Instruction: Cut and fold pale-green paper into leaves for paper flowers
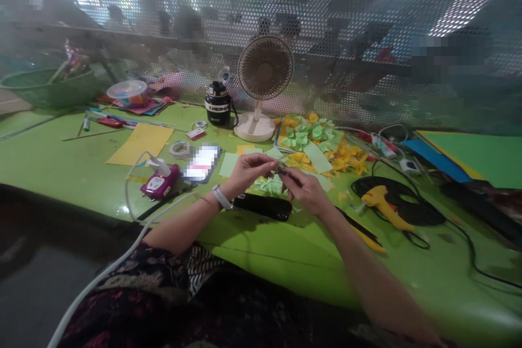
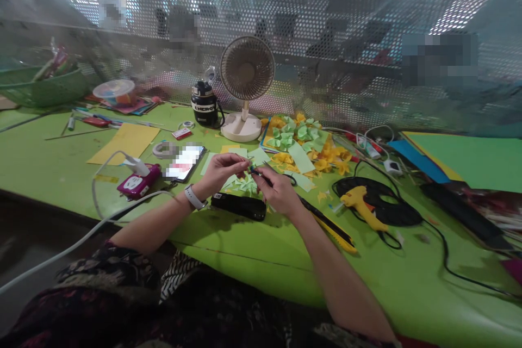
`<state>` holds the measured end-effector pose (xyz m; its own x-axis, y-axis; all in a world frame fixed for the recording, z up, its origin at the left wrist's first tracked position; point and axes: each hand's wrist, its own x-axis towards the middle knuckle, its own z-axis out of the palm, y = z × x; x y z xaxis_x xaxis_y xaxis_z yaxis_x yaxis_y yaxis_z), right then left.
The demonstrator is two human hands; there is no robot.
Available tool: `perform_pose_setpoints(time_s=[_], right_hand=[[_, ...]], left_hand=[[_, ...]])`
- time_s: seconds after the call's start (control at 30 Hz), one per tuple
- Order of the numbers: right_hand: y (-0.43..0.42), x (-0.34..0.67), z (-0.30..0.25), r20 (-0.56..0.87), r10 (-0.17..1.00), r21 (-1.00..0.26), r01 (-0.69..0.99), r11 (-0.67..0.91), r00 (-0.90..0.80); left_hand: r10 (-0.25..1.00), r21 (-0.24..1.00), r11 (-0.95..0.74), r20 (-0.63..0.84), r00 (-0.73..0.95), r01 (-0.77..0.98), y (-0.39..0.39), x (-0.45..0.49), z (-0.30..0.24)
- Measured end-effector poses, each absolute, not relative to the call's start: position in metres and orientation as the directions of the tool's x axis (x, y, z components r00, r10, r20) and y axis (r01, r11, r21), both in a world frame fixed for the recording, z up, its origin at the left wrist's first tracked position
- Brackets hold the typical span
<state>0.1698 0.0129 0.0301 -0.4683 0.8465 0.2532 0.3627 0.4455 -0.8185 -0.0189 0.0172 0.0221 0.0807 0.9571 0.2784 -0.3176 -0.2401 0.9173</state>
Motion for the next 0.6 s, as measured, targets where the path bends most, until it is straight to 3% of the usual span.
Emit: perform_pose_setpoints(time_s=[0.3, 0.6], right_hand=[[0.0071, 0.1652, 0.0285, 0.365, 0.836, -0.728, 0.435, 0.530, -0.409], [0.0129, 0.1723, 0.0291, 0.313, 0.848, -0.789, 0.380, 0.483, -0.428]], left_hand=[[0.951, 0.911, -0.284, 0.309, 0.036, -0.299, 0.0190, -0.0200, 0.0193], [0.960, 0.923, -0.214, 0.259, 0.106, -0.320, 0.0172, -0.0192, 0.0235]])
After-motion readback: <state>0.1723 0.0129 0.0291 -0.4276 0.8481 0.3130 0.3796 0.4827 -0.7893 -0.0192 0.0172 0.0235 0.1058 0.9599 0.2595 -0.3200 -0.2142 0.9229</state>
